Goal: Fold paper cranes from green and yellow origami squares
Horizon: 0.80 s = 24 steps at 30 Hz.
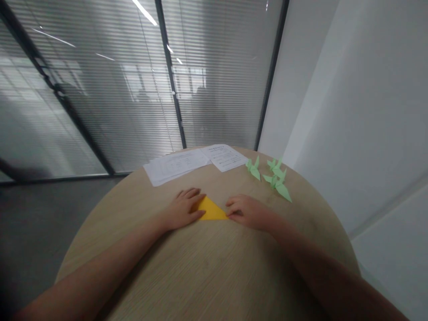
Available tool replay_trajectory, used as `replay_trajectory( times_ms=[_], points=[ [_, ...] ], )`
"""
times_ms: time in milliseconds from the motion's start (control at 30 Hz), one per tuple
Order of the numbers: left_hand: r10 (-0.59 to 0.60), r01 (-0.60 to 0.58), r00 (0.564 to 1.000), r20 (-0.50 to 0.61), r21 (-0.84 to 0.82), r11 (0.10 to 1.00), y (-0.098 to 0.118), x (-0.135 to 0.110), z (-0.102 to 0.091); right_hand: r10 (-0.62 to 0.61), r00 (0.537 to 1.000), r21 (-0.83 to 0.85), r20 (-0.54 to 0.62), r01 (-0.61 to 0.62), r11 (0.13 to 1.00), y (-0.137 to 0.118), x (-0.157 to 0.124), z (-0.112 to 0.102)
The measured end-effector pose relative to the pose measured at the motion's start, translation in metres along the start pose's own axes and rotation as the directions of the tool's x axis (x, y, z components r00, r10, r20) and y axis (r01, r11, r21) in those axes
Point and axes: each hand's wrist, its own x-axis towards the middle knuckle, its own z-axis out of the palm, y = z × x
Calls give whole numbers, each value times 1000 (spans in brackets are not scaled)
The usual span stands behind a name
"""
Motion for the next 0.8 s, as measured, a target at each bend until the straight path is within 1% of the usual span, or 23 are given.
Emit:
replay_trajectory(
  times_ms=[200,367,467,533,667,800],
  points=[
    [-52,52,998,26,-27,998,0,-1,3,-4,999,39,-42,5,999,-1,-4,-3],
    [-49,50,999,9,-33,998,0,-1,2,97,988,38,-117,-93,995,4,-1,3],
    [-40,40,999,-4,-30,999,1,-1,-1,137,982,32,-132,-134,991,7,1,7],
    [-35,34,999,-12,-29,999,2,-2,-2,127,983,21,-131,-126,992,7,2,9],
    [-22,21,999,-46,-29,999,5,-3,-5,70,990,-15,-123,-73,997,7,3,14],
    [83,-82,989,-125,12,997,9,-1,-8,54,992,-27,-112,-57,998,13,2,19]
  ],
)
